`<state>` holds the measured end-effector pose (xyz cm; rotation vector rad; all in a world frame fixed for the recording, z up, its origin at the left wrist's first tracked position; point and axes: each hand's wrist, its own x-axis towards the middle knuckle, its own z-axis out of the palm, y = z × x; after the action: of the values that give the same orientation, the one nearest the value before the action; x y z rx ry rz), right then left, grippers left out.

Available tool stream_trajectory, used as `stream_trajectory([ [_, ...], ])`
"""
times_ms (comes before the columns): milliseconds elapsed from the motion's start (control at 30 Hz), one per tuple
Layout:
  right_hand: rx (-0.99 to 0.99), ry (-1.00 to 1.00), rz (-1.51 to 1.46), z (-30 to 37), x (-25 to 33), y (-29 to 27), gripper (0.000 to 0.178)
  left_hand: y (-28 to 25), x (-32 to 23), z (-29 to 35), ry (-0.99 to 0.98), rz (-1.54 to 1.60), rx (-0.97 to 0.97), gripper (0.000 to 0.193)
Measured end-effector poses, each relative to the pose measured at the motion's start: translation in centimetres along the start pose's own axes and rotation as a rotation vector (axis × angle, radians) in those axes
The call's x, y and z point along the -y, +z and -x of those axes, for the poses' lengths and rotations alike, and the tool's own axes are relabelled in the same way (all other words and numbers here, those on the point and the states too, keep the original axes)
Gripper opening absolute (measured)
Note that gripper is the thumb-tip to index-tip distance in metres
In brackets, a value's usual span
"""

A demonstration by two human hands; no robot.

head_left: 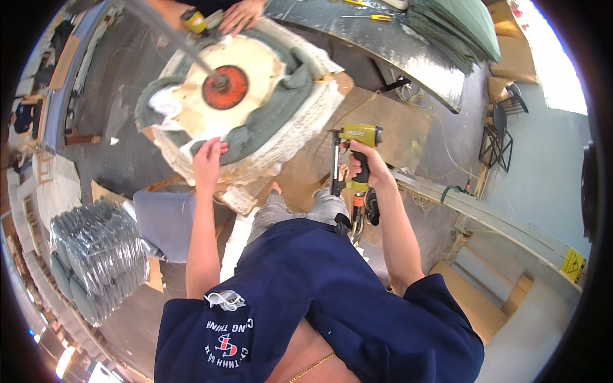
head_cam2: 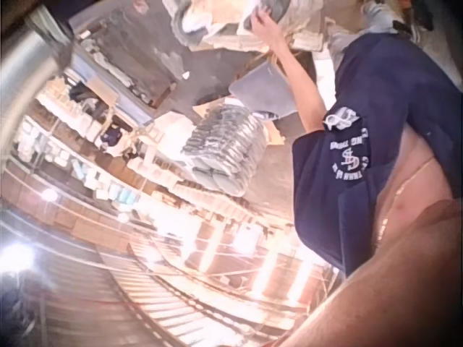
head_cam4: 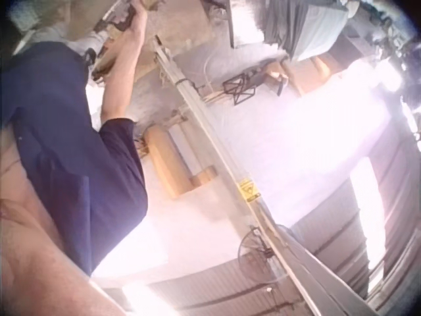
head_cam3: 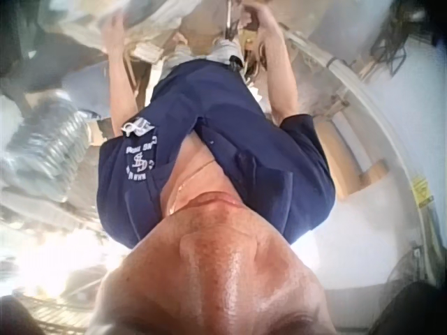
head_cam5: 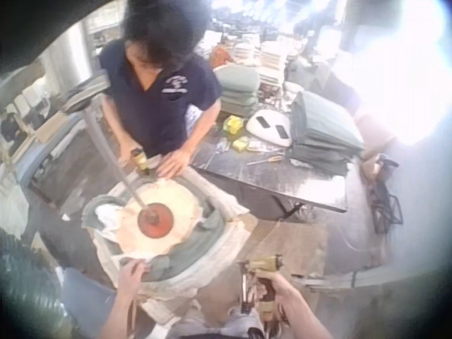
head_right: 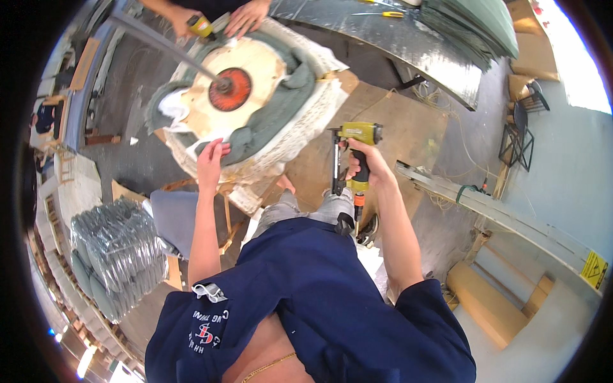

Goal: The person uses a pneumatic staple gun to attach green fabric to the underside of a cushion base, working alongside a coworker. They repeatedly staple the fabric edges, flip the cushion, and place white foam padding on top before continuing to staple the fabric around the perimeter.

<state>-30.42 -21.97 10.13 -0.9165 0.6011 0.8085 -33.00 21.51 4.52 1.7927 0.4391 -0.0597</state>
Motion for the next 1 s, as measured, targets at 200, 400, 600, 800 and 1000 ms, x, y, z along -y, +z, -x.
stream_trajectory([
  [200,0.112,-0.171,-0.296,7.4,5.0,-14.1,0.038,11.1,-5.5,5.1,0.209,-0.437,-0.067,0.027],
  [400,-0.367,-0.292,0.064,11.6,9.2,-21.2,0.025,30.6,-11.9,6.5,0.198,-0.312,0.485,0.032],
  [600,-0.509,-0.293,0.150,7.8,6.1,-28.2,0.022,36.7,-13.3,6.1,0.140,-0.485,0.788,0.037],
  [800,-0.652,-0.294,0.383,0.4,5.2,-33.7,0.079,37.1,-9.5,1.8,0.034,-0.612,0.687,0.038],
  [1000,-0.470,-0.295,0.482,-3.4,14.1,-37.5,0.102,45.3,-10.4,-7.3,0.110,-0.722,0.797,0.037],
])
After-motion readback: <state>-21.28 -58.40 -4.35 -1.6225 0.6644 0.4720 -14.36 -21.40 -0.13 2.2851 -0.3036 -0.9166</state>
